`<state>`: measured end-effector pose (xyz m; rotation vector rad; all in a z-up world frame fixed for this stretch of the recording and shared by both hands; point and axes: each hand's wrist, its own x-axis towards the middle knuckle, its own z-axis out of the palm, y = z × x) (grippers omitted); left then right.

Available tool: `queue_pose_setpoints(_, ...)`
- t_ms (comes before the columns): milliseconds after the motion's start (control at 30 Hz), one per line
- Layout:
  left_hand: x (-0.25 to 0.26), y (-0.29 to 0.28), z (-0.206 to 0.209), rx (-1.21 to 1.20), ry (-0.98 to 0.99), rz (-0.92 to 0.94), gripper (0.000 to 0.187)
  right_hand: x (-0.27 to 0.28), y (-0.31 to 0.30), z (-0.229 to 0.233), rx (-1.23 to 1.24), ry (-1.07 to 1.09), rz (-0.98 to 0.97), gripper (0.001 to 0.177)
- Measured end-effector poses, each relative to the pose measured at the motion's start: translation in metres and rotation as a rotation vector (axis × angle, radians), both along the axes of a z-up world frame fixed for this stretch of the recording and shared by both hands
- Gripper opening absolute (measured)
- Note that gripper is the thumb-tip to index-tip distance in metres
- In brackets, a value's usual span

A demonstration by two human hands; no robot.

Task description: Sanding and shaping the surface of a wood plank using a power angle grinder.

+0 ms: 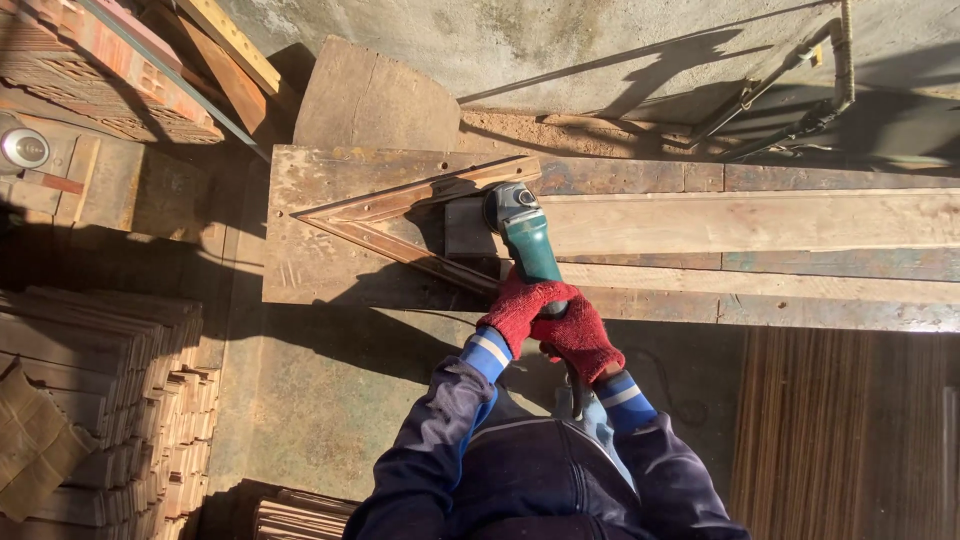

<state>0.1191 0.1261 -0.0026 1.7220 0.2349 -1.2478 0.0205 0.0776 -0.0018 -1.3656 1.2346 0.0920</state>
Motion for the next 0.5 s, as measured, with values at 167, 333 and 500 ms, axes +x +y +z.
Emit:
queue_pose_setpoints(167,-0.037,-0.037,-0.013,-0.156,0.049,0.034,0.088,-0.034,-0.032,0.006,-0.010,0.007,-0.015,0.064)
queue_pose_setpoints(333,-0.044,-0.038,-0.002,-0.112,0.035,-0.005,0.081,-0.041,-0.039,0.010,-0.013,0.018,-0.004,0.065)
queue_pose_setpoints(500,-0.021,-0.009,-0.001,-0.078,0.100,0.144,0.108,-0.017,-0.018,0.015,-0.014,0.021,0.005,0.066)
